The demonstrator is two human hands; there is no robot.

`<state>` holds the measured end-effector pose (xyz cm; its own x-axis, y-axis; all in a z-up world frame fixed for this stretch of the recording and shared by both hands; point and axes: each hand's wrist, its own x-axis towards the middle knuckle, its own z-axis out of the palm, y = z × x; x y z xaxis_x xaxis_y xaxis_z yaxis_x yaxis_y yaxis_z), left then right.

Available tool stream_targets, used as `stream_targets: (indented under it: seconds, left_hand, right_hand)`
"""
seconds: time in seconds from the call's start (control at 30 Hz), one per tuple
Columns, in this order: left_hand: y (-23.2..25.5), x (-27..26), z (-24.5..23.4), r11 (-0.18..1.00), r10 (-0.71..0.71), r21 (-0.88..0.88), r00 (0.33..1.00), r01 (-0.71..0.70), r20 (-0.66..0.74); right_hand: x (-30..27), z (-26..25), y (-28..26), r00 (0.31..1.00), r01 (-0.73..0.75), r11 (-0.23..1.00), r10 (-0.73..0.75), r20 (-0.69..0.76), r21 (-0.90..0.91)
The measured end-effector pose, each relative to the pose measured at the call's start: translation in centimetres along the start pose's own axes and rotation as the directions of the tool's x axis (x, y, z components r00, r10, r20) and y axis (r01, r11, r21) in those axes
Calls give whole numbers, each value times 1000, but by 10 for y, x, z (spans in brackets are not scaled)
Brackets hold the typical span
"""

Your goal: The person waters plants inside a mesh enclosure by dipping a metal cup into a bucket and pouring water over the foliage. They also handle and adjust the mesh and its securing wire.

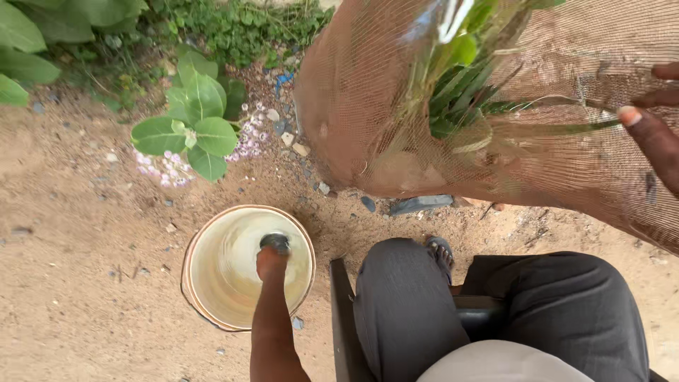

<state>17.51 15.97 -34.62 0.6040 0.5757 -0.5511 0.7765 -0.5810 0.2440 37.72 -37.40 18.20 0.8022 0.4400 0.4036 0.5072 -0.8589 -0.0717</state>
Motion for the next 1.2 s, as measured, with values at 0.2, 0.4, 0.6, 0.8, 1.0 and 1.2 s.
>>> stream_targets:
  seconds: [0.2,0.4,0.6,0.8,1.0,1.2]
  left_hand:
    - [3,-40,-68,980,138,-84,918,-181,-371]
    - [32,-107,-170,844,280,-153,665,-515,-692]
    - [143,-243,-326,632,529,83,352,-770,-772]
    - [280,-379,-433,247,639,102,83,-964,-765]
    - [400,-414,-456,50,696,-31,57,-998,-715]
    - [488,-382,-432,-69,709,-68,-1,-995,-705]
  right_hand:
    - [30,-67,-92,990,-138,990,137,34,11]
    - [35,-67,-88,956,82,991,-49,-289,106]
    - [77,-62,-49,977,114,884,-17,-212,454]
    - [138,-90,-48,997,-3,807,48,-60,590]
    - [196,-73,-30,993,109,480,-96,-71,871]
    - [204,-35,-6,1000,-1,290,-4,2,957]
